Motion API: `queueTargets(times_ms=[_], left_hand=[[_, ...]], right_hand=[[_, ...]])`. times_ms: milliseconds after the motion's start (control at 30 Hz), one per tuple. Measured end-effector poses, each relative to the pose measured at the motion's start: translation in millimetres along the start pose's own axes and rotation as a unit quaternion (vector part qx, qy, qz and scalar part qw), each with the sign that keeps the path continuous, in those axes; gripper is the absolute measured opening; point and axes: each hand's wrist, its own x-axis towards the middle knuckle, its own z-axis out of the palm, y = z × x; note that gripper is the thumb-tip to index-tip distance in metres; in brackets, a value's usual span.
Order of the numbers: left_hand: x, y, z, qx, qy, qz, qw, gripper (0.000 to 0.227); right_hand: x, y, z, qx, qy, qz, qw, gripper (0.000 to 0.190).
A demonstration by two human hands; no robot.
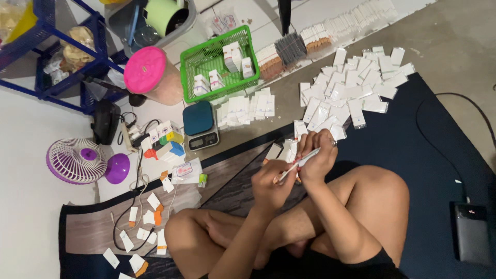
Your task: The person inserts individual cigarettes into white paper packets and gathers the filled packets into a pile.
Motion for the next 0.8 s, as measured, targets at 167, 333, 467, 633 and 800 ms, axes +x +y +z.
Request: queueTargets(times_ms=[167,333,467,633,800], left_hand=[[-16.5,-42.8,12.5,-0.072,-0.143,-0.265,0.951,0.016],[-70.7,-182.1,23.0,-0.011,-0.190,-0.356,0.915,0.039],[-119.5,-233.5,33.5,0.039,-0.185,-0.298,0.936,0.044],[-101.0,-206.0,50.3,0.046,-0.174,-0.266,0.947,0.062],[-91.5,-235.3,63.3,0.177,-0.150,-0.176,0.957,0.079]], right_hand=[[20.7,3.7,-5.5,-0.039,0.027,0.001,0.999,0.045],[72.6,-14.0,-47.9,-0.031,0.099,-0.006,0.995,0.040],[87.3,-16.4,-72.6,-0.005,0.137,-0.009,0.990,0.040],[90.3,-15.8,-68.0,0.002,0.141,0.018,0.990,0.040],[91.7,-15.7,-68.4,-0.014,0.153,0.065,0.986,0.036]])
